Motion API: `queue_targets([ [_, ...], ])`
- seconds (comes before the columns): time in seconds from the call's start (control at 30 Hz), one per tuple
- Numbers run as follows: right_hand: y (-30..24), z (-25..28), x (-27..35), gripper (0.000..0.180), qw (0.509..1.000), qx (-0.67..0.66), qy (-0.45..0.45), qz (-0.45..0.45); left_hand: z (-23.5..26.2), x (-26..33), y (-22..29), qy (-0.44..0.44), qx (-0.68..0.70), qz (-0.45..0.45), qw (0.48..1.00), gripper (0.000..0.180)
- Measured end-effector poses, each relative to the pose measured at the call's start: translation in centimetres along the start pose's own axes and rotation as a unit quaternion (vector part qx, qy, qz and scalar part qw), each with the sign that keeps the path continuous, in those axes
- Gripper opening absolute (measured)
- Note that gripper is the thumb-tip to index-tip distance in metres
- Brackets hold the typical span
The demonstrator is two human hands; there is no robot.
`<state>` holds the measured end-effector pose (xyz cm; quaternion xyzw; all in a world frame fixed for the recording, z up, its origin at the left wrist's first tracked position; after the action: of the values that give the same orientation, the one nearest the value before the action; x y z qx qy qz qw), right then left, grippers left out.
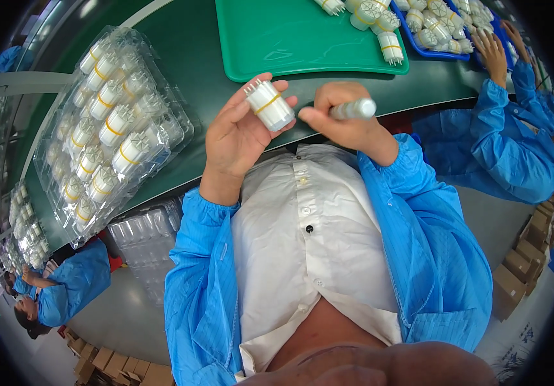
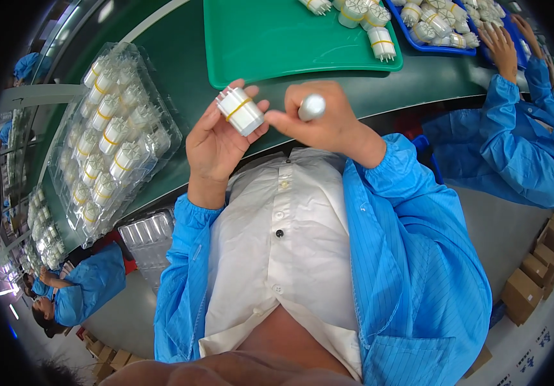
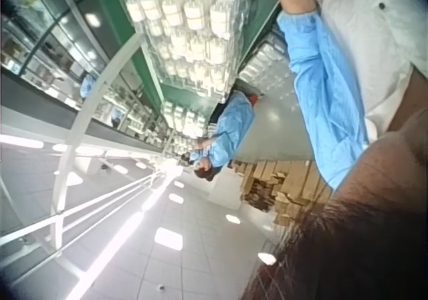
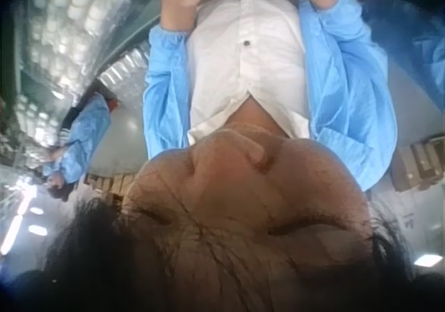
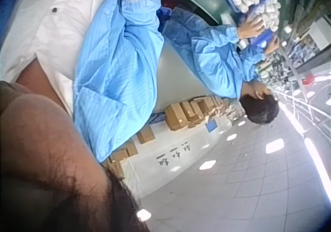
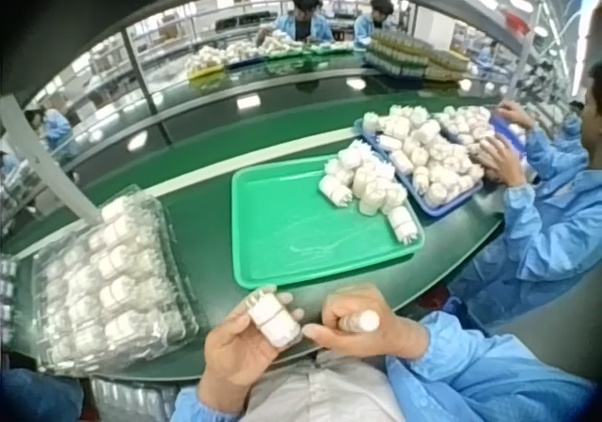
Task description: The person assembles small white plastic components by hand, then places the assembled components into green trays.
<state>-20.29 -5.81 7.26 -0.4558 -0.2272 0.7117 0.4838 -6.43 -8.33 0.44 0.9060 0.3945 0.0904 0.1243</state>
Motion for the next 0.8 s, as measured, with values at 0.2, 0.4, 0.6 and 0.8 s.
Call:
queue_targets([
  [0.2,-3.4,-0.5,0.8,0.044,0.987,0.104,0.008,0.12,-1.4,0.3,-1.0,-0.062,0.079,0.016,0.995,0.062],
  [0.4,-5.4,-1.1,0.5,0.045,0.976,0.137,0.023,0.165,-2.1,1.1,-0.7,-0.079,0.1,-0.003,0.992,0.063],
  [0.6,-7.0,-2.2,-0.4,0.04,0.973,0.09,0.014,0.214,-4.4,5.8,3.6,-0.097,-0.129,-0.113,0.98,0.064],
  [0.8,-6.5,-2.1,-1.4,0.028,0.984,0.103,-0.002,0.145,-11.4,22.5,19.3,0.224,-0.728,-0.529,0.373,0.049],
])
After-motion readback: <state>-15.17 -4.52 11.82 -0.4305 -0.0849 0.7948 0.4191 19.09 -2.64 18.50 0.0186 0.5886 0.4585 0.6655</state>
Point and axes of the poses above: each hand's wrist, its own x-axis away from the middle knuckle, its own z-axis out of the back of the hand, y = z × x, the point moved 10 cm from there along -x, towards the middle knuckle, and after that the axes turned 8 degrees about x, right-handed, at the moved point
